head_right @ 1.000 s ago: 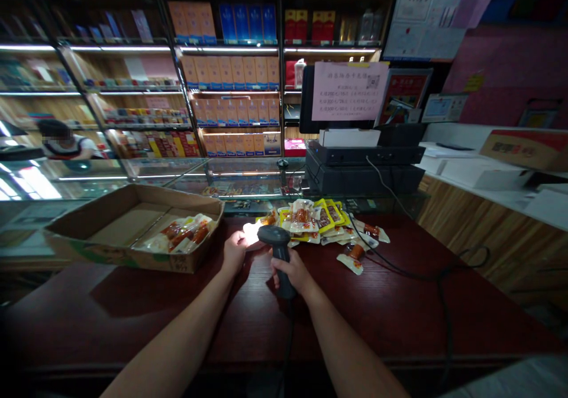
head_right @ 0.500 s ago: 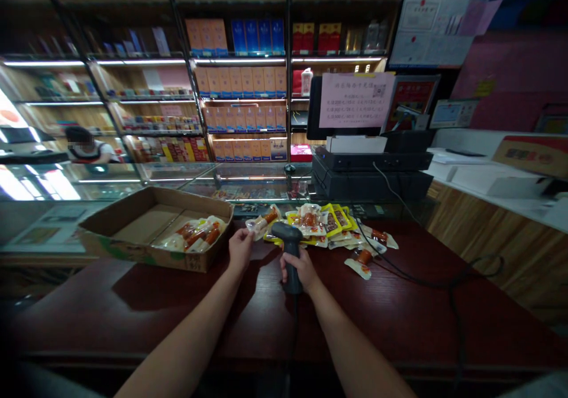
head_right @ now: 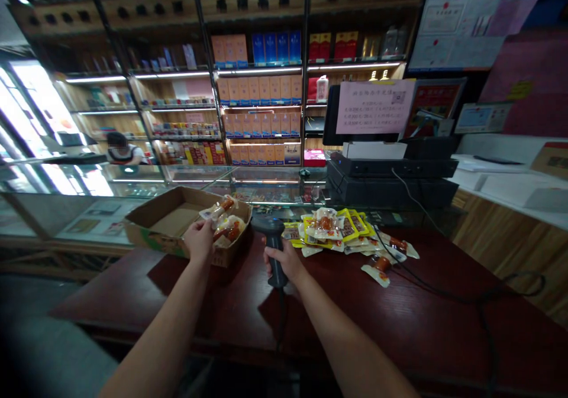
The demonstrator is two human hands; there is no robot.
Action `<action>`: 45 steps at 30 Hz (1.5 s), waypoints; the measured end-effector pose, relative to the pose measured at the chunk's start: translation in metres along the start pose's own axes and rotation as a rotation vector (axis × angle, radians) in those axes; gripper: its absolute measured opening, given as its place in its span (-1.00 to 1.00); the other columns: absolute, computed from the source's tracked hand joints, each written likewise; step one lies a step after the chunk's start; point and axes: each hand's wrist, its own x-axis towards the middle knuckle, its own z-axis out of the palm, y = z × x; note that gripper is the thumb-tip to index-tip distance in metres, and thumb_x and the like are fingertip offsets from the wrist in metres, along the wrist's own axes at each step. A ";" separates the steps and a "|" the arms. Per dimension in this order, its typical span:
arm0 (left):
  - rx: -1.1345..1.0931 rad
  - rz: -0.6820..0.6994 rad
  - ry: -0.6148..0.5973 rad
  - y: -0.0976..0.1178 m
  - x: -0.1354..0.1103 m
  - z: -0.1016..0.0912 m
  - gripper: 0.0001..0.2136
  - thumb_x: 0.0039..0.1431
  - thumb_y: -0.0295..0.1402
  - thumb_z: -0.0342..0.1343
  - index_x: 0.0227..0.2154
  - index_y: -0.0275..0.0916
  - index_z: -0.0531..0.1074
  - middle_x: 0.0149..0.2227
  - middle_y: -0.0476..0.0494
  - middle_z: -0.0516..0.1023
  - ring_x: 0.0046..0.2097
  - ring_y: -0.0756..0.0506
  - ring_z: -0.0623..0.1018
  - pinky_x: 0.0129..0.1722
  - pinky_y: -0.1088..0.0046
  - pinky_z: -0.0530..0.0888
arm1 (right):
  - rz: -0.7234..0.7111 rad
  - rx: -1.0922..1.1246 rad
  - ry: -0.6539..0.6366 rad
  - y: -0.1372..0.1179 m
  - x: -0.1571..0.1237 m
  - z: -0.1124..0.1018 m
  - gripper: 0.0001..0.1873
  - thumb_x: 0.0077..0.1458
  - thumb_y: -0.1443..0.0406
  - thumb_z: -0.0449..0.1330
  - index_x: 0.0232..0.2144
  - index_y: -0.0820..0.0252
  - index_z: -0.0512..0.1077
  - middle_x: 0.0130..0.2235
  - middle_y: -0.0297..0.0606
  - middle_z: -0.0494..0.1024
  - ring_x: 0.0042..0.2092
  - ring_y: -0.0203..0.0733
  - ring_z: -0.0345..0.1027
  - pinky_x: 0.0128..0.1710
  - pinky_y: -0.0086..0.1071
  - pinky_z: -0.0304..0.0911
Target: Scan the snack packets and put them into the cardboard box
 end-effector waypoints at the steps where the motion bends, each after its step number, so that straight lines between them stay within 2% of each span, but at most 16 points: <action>1: 0.014 -0.022 0.034 0.000 0.006 -0.006 -0.75 -0.09 -0.21 0.08 -0.46 -0.33 0.41 -0.52 -0.05 0.42 -0.46 -0.03 0.41 -0.39 0.41 0.39 | 0.005 0.004 -0.011 0.002 0.001 0.002 -0.63 -0.09 0.23 0.22 -0.19 0.24 0.30 -0.59 -0.45 0.41 -0.69 -0.38 0.24 -0.73 -0.49 0.25; 3: 0.041 -0.032 0.113 0.001 0.014 -0.015 -0.73 -0.12 -0.25 0.13 -0.37 -0.33 0.40 -0.41 -0.09 0.44 -0.34 -0.06 0.44 -0.25 0.36 0.40 | 0.006 0.009 -0.022 0.007 0.001 0.003 -0.62 -0.09 0.24 0.23 -0.19 0.23 0.30 -0.59 -0.45 0.41 -0.69 -0.38 0.24 -0.72 -0.49 0.25; 6: 0.079 0.060 0.237 0.004 0.018 -0.023 -0.65 -0.15 -0.33 0.17 -0.23 -0.31 0.34 -0.22 -0.15 0.40 -0.13 -0.10 0.41 -0.03 0.29 0.30 | 0.003 0.000 -0.010 0.010 -0.002 0.001 -0.62 -0.09 0.23 0.24 -0.20 0.24 0.29 -0.59 -0.45 0.41 -0.69 -0.39 0.24 -0.73 -0.50 0.25; 9: 0.099 0.182 0.244 0.012 0.007 -0.021 -0.67 -0.12 -0.40 0.15 -0.21 -0.28 0.32 -0.14 -0.16 0.35 -0.02 -0.12 0.35 0.07 0.25 0.21 | -0.002 -0.005 0.008 0.009 -0.006 -0.003 -0.62 -0.10 0.22 0.24 -0.21 0.24 0.30 -0.60 -0.46 0.41 -0.69 -0.38 0.24 -0.73 -0.49 0.25; 13: 0.025 0.275 0.070 0.021 -0.024 -0.001 -0.73 -0.04 -0.41 0.09 -0.21 -0.26 0.32 -0.10 -0.17 0.33 0.01 -0.12 0.33 0.06 0.26 0.23 | -0.003 -0.015 0.070 0.002 -0.013 -0.014 -0.62 -0.11 0.21 0.25 -0.22 0.23 0.31 -0.60 -0.46 0.41 -0.70 -0.38 0.23 -0.73 -0.48 0.24; 19: -0.067 0.224 -0.348 0.001 -0.084 0.051 -0.80 -0.06 -0.40 0.11 -0.29 -0.25 0.39 -0.11 -0.20 0.37 0.00 -0.13 0.36 -0.05 0.32 0.35 | -0.111 -0.114 0.247 -0.009 -0.030 -0.052 -0.74 -0.09 0.16 0.23 -0.54 0.24 0.30 -0.68 -0.41 0.36 -0.71 -0.36 0.22 -0.71 -0.47 0.22; 22: -0.032 0.178 -0.546 -0.004 -0.120 0.077 -0.89 -0.06 -0.38 0.12 -0.42 -0.26 0.43 -0.26 -0.17 0.46 -0.14 -0.12 0.45 -0.12 0.33 0.38 | -0.200 -0.088 0.378 -0.011 -0.041 -0.079 -0.75 -0.11 0.17 0.24 -0.46 0.23 0.33 -0.65 -0.43 0.38 -0.70 -0.36 0.22 -0.70 -0.46 0.23; 25: -0.033 -0.042 -0.844 0.001 -0.158 0.103 -0.85 0.01 -0.28 0.09 -0.51 -0.27 0.40 -0.49 -0.11 0.47 -0.41 -0.06 0.48 -0.34 0.40 0.42 | -0.257 -0.031 0.487 -0.012 -0.051 -0.101 -0.74 -0.12 0.18 0.25 -0.41 0.20 0.31 -0.61 -0.44 0.39 -0.68 -0.36 0.22 -0.71 -0.45 0.22; 28: -0.118 -0.466 -1.053 0.010 -0.188 0.129 -0.76 0.09 -0.20 0.03 -0.49 -0.31 0.35 -0.57 -0.12 0.45 -0.56 -0.02 0.46 -0.52 0.46 0.40 | -0.301 -0.024 0.550 -0.013 -0.056 -0.114 -0.76 -0.12 0.18 0.24 -0.45 0.20 0.30 -0.61 -0.43 0.38 -0.69 -0.36 0.20 -0.72 -0.45 0.21; 31: -0.304 -0.900 -1.096 0.021 -0.206 0.153 -0.70 0.15 -0.15 -0.02 -0.38 -0.36 0.35 -0.53 -0.19 0.48 -0.55 -0.02 0.49 -0.53 0.50 0.43 | -0.351 -0.047 0.594 -0.014 -0.056 -0.122 -0.76 -0.10 0.19 0.23 -0.43 0.18 0.30 -0.62 -0.43 0.38 -0.69 -0.34 0.21 -0.71 -0.43 0.22; 33: -0.402 -1.108 -1.087 0.028 -0.212 0.168 -0.67 0.19 -0.17 -0.08 -0.32 -0.40 0.35 -0.49 -0.24 0.50 -0.53 -0.02 0.50 -0.53 0.52 0.45 | -0.373 -0.059 0.611 -0.014 -0.055 -0.125 -0.78 -0.08 0.19 0.23 -0.43 0.17 0.29 -0.64 -0.45 0.36 -0.69 -0.33 0.21 -0.70 -0.42 0.23; 36: -0.426 -1.196 -0.945 0.034 -0.219 0.183 -0.74 0.23 -0.31 -0.14 -0.22 -0.43 0.32 -0.49 -0.22 0.49 -0.55 0.00 0.50 -0.56 0.56 0.43 | -0.378 -0.052 0.625 -0.012 -0.054 -0.129 -0.77 -0.09 0.19 0.23 -0.46 0.17 0.28 -0.65 -0.46 0.35 -0.69 -0.34 0.21 -0.68 -0.42 0.25; 39: -0.375 -1.071 -0.872 0.032 -0.216 0.181 -0.78 0.20 -0.40 -0.10 -0.14 -0.37 0.28 -0.50 -0.14 0.50 -0.56 0.00 0.50 -0.54 0.52 0.44 | -0.343 -0.036 0.616 -0.011 -0.053 -0.129 -0.75 -0.10 0.18 0.24 -0.45 0.19 0.28 -0.63 -0.44 0.37 -0.69 -0.36 0.21 -0.71 -0.44 0.24; 42: -0.210 -0.644 -0.945 0.019 -0.194 0.158 -0.79 0.10 -0.30 0.03 -0.28 -0.34 0.39 -0.55 -0.11 0.49 -0.57 -0.04 0.48 -0.57 0.47 0.42 | -0.293 -0.026 0.585 -0.010 -0.052 -0.126 -0.73 -0.11 0.16 0.24 -0.46 0.20 0.28 -0.60 -0.42 0.40 -0.69 -0.36 0.21 -0.72 -0.45 0.22; 44: -0.183 -0.316 -0.931 0.006 -0.171 0.134 -0.74 0.02 -0.20 0.10 -0.43 -0.34 0.45 -0.54 -0.12 0.50 -0.50 -0.06 0.49 -0.53 0.47 0.41 | -0.260 -0.034 0.552 -0.010 -0.052 -0.121 -0.73 -0.12 0.16 0.25 -0.49 0.20 0.28 -0.61 -0.41 0.39 -0.69 -0.36 0.21 -0.73 -0.46 0.23; 45: -0.199 -0.229 -0.915 -0.001 -0.159 0.122 -0.70 -0.01 -0.15 0.11 -0.45 -0.34 0.47 -0.53 -0.12 0.51 -0.48 -0.07 0.49 -0.52 0.48 0.41 | -0.246 -0.039 0.532 -0.011 -0.052 -0.119 -0.73 -0.12 0.16 0.25 -0.50 0.20 0.27 -0.61 -0.41 0.39 -0.69 -0.36 0.22 -0.72 -0.46 0.23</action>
